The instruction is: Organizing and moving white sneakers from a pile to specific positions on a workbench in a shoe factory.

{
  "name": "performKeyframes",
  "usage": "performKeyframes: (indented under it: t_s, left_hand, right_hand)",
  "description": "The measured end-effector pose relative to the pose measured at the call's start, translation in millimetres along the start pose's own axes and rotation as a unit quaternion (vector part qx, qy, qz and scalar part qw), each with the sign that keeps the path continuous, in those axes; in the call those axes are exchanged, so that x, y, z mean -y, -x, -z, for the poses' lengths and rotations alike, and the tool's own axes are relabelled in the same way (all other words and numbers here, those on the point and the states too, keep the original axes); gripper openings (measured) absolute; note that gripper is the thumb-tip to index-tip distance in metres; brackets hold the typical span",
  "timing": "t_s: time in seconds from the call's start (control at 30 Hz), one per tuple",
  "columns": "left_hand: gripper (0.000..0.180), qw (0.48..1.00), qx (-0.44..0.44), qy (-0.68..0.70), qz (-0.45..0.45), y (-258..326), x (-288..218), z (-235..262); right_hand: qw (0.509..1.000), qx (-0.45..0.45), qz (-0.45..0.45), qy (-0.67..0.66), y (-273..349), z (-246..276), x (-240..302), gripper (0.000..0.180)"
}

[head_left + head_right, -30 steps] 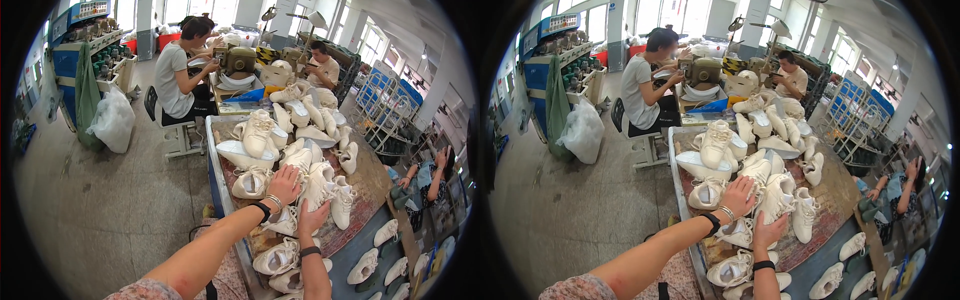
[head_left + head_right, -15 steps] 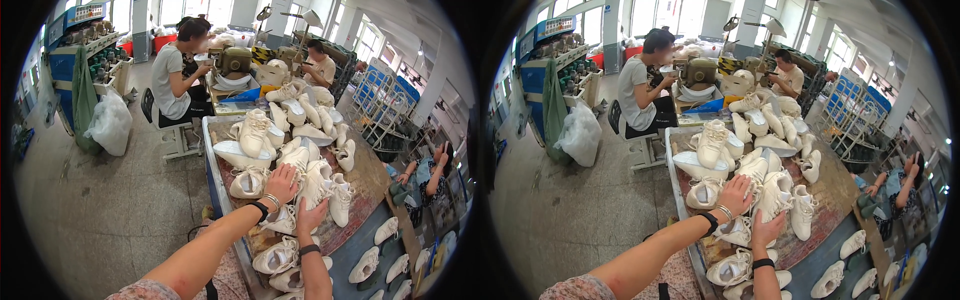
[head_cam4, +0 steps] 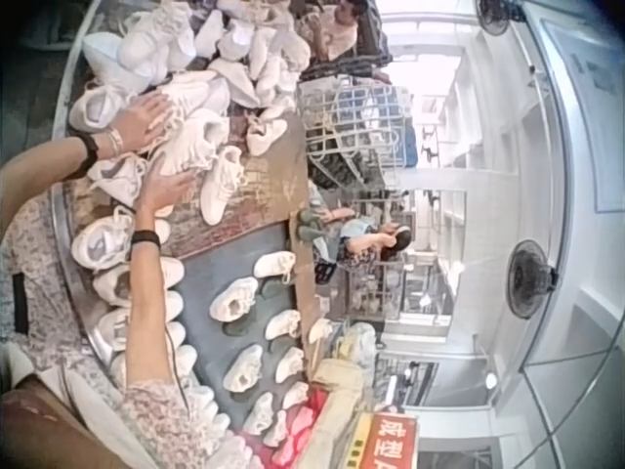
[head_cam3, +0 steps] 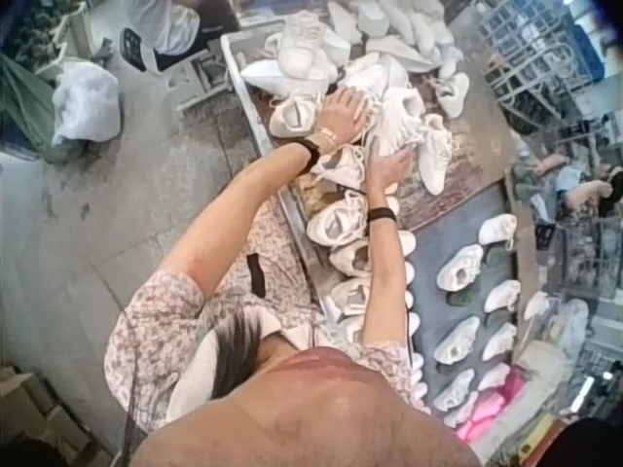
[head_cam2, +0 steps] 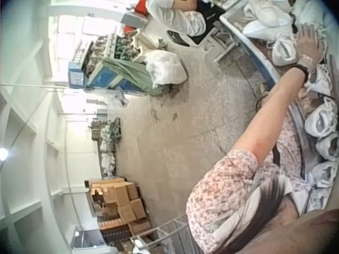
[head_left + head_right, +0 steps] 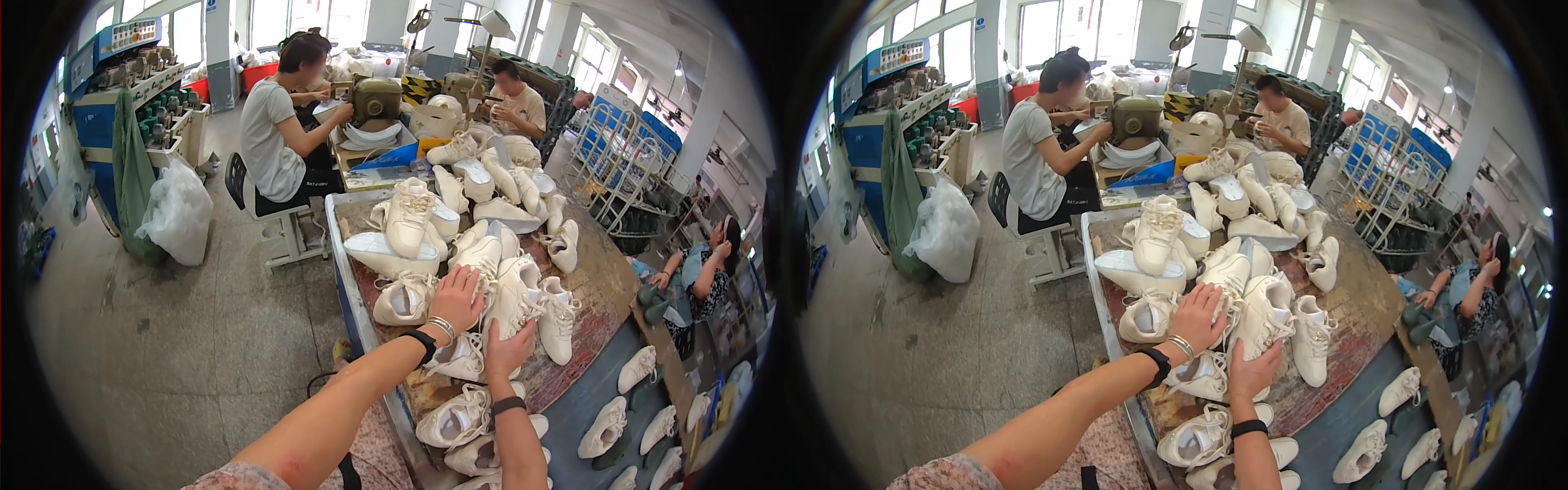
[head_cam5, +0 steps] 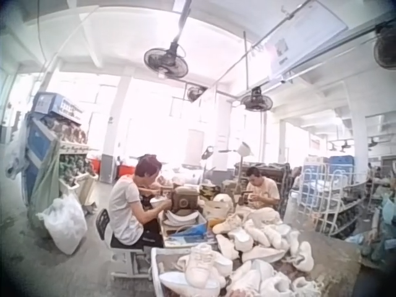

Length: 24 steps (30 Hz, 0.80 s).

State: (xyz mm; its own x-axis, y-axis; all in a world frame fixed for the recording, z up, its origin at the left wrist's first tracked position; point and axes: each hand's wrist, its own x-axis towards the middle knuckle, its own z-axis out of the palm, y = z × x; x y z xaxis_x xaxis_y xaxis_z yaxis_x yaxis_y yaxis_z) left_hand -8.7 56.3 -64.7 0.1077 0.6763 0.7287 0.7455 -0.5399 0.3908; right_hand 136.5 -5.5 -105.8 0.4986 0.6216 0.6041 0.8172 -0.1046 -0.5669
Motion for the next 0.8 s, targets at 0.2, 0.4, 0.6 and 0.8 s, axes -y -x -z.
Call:
performKeyframes:
  t_s: [0.2, 0.4, 0.6, 0.8]
  left_hand:
    - [0.052, 1.000, -0.003, 0.000, -0.001, -0.1, 0.7, -2.1]
    - [0.051, 1.000, -0.006, 0.003, 0.004, -0.2, 0.7, -1.4]
    - [0.050, 1.000, -0.014, 0.006, 0.000, 1.3, 1.3, -0.9]
    - [0.051, 1.000, -0.011, -0.001, -0.009, -0.7, 2.8, -2.1]
  right_hand:
    - [1.000, 0.005, -0.005, 0.003, -0.3, -0.9, -2.1, 0.088]
    - [1.000, 0.020, -0.019, 0.000, -0.2, 2.9, 3.0, 0.089]
    - [1.000, 0.010, -0.009, 0.010, 1.3, -0.2, -1.0, 0.089]
    - [1.000, 0.004, -0.007, 0.006, 0.9, -0.2, 0.3, 0.089]
